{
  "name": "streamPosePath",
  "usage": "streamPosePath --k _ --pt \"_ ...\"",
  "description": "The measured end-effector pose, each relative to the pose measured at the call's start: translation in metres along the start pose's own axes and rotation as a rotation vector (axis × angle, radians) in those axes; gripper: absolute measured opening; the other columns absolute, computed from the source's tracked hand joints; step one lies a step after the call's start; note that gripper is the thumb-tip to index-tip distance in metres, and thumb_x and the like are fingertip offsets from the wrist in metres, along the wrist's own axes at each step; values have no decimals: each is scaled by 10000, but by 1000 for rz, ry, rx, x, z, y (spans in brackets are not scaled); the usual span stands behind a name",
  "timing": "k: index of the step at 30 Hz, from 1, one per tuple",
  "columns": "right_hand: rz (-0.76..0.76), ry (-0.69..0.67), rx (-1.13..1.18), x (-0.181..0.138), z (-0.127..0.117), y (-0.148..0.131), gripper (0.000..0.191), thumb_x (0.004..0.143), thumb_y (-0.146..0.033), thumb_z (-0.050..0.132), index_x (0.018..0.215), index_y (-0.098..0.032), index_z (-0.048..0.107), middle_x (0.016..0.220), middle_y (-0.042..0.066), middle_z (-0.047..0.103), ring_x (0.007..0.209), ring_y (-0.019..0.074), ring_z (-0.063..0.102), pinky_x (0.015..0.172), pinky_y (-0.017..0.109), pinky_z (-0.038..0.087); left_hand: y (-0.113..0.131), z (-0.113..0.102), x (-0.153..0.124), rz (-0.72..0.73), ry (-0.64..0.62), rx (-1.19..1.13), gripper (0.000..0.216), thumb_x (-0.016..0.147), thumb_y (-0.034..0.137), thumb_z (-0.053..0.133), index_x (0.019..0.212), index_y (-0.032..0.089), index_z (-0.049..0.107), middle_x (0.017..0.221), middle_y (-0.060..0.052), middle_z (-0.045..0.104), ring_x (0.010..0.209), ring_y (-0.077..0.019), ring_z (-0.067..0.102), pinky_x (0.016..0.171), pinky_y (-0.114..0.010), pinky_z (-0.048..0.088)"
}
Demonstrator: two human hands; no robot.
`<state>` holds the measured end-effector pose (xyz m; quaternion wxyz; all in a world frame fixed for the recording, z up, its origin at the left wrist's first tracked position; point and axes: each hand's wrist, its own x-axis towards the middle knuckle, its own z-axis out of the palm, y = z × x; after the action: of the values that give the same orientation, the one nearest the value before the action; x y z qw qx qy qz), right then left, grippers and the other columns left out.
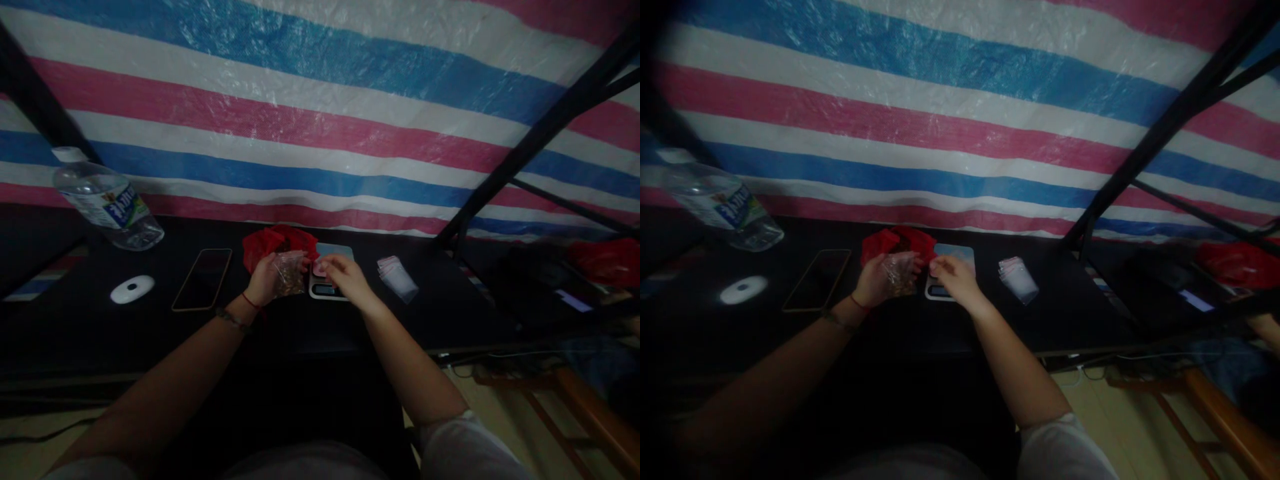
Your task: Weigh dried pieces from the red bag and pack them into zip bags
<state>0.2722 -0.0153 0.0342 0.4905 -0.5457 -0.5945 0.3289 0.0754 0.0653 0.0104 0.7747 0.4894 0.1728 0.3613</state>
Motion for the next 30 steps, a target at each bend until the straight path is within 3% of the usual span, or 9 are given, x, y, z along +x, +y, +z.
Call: streamPosePath --k 2,7,10,13,15,18,23,30 --pt "72 -69 92 -6 24 -1 333 821 -527 574 856 -206 656 739 0 634 534 112 527 454 227 399 2 4 -1 49 -28 96 584 846 533 373 1118 108 667 1077 -148 698 1005 -287 629 896 -425 479" --pt "55 38 63 -19 64 -3 220 828 -401 607 880 -206 695 673 -7 634 558 130 542 517 249 431 12 11 -22 254 -107 558 501 879 525 402 1140 201 681 1301 -85 605 1270 -270 478 1132 -417 300" --pt "-32 44 5 -30 75 -10 136 814 -329 621 839 -225 705 756 8 684 678 161 609 636 282 482 23 9 -48 290 -69 788 418 900 479 447 1159 237 670 1272 -82 615 1243 -262 501 1104 -419 341" --pt "-105 48 -49 -41 82 -17 110 801 -292 622 854 -240 704 837 14 705 764 180 637 709 303 494 32 7 -69 257 68 948 303 862 415 575 1072 225 685 1084 -82 678 1035 -233 612 949 -371 473" --pt "-102 34 -25 -45 85 -20 129 805 -271 608 897 -244 695 848 9 703 752 174 638 692 296 493 36 9 -76 244 141 999 238 846 405 604 964 221 697 956 -62 688 898 -206 637 838 -332 515" --pt "-120 15 -11 -45 88 -26 92 805 -299 629 846 -242 688 793 -1 685 711 162 621 663 284 482 38 11 -79 269 161 1049 204 820 412 633 836 220 699 864 -42 680 826 -190 637 793 -317 524" --pt "-209 29 -12 -44 82 -42 107 810 -329 660 779 -236 704 800 19 691 749 162 625 689 284 479 41 12 -88 200 224 885 293 764 451 689 927 208 673 858 -38 695 774 -185 659 713 -305 552" --pt "-21 131 50 -59 79 -35 119 736 -310 713 719 -195 687 689 2 668 618 127 592 578 234 450 47 20 -92 56 196 884 266 732 440 697 759 179 654 766 -26 699 724 -173 657 706 -278 542"
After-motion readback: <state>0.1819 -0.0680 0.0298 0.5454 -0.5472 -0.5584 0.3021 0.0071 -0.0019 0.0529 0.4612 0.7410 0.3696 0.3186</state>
